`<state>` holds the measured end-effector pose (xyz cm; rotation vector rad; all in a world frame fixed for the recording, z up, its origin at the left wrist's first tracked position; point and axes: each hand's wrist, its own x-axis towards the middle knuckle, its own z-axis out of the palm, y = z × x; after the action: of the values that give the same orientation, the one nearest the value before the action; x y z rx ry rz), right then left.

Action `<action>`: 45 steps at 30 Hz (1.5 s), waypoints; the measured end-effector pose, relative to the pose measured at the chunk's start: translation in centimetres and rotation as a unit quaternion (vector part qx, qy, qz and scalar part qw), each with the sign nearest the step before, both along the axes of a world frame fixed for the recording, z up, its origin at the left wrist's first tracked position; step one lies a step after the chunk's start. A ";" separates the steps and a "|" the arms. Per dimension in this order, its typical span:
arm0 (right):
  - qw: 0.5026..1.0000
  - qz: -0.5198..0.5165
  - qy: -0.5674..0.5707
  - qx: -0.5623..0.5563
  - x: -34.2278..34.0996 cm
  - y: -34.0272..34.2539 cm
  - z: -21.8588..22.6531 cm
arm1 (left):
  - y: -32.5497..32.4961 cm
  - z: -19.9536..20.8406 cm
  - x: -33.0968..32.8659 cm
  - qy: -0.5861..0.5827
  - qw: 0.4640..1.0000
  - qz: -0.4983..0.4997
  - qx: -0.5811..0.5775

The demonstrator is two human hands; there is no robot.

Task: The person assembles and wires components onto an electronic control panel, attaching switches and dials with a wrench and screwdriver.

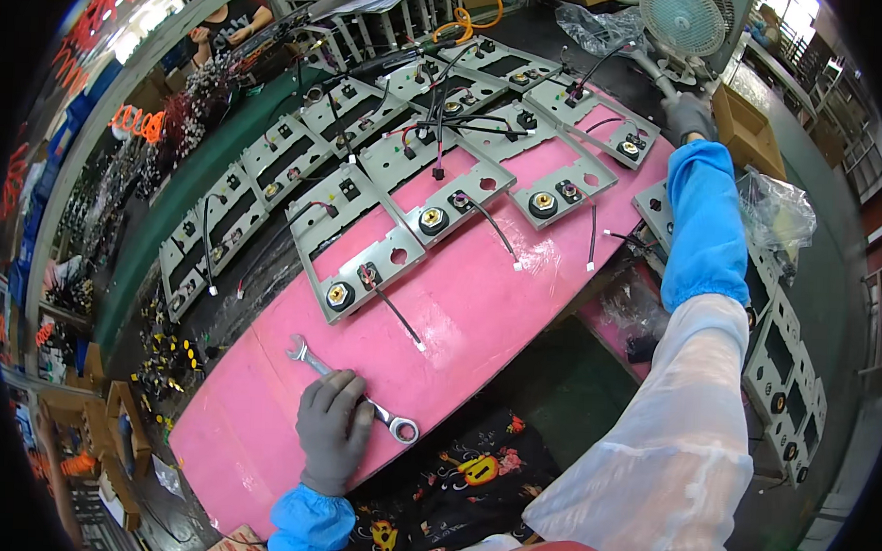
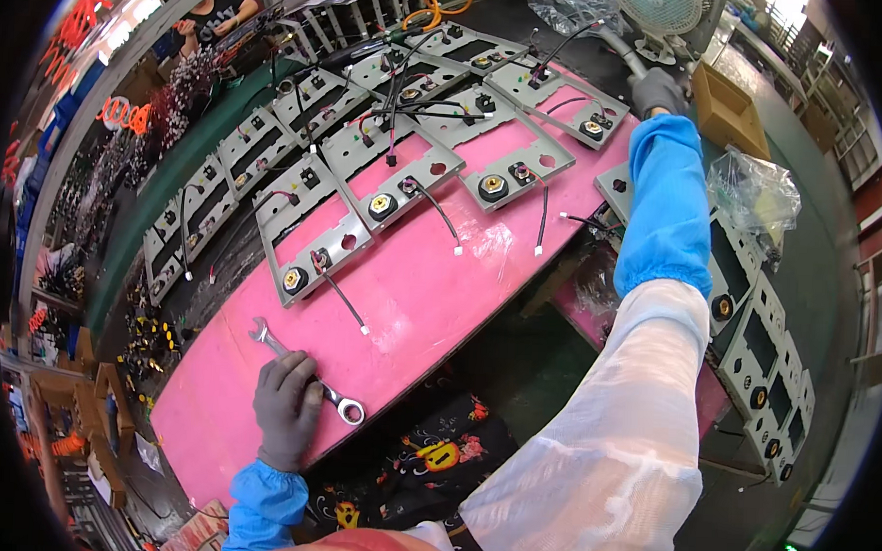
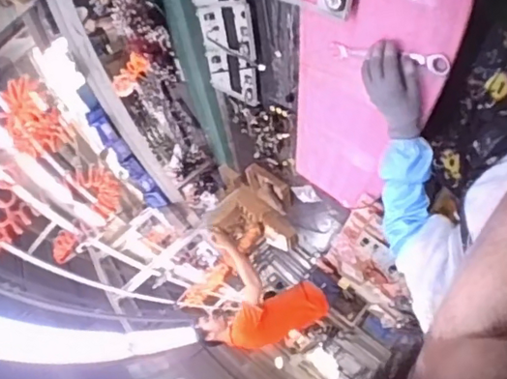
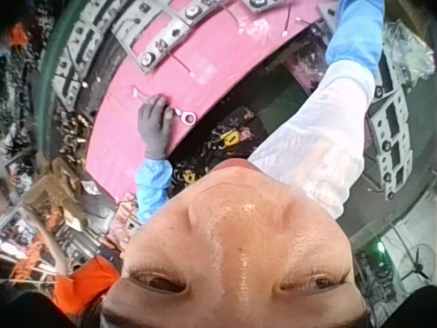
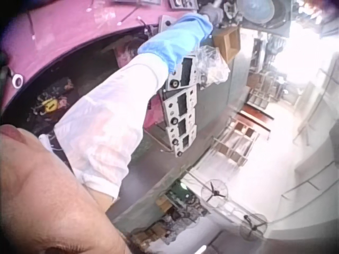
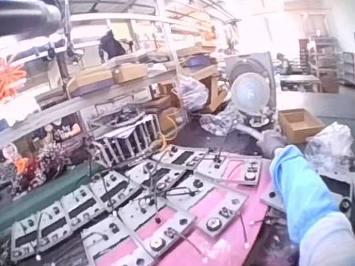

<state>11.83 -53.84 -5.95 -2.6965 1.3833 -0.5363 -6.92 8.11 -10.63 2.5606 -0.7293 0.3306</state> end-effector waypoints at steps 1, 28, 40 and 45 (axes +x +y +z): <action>0.998 -0.002 -0.059 0.013 -0.3 -1.1 1.0 | -0.1 0.0 0.1 0.000 1.000 -0.005 -0.005; 0.472 0.874 0.013 0.111 -19.8 62.3 2.1 | 16.2 2.8 -1.8 0.196 0.658 0.150 -0.711; 0.511 0.823 -0.017 -0.246 -1.7 79.7 6.0 | 20.9 -2.0 1.0 0.261 0.601 0.167 -0.737; 0.521 0.822 0.087 -0.213 2.9 85.4 3.4 | 20.8 -2.4 1.0 0.241 0.613 0.178 -0.732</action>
<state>14.74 31.59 -2.57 -2.7815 -1.7057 -0.2757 -5.96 28.86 -13.03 1.0045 0.3052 0.1756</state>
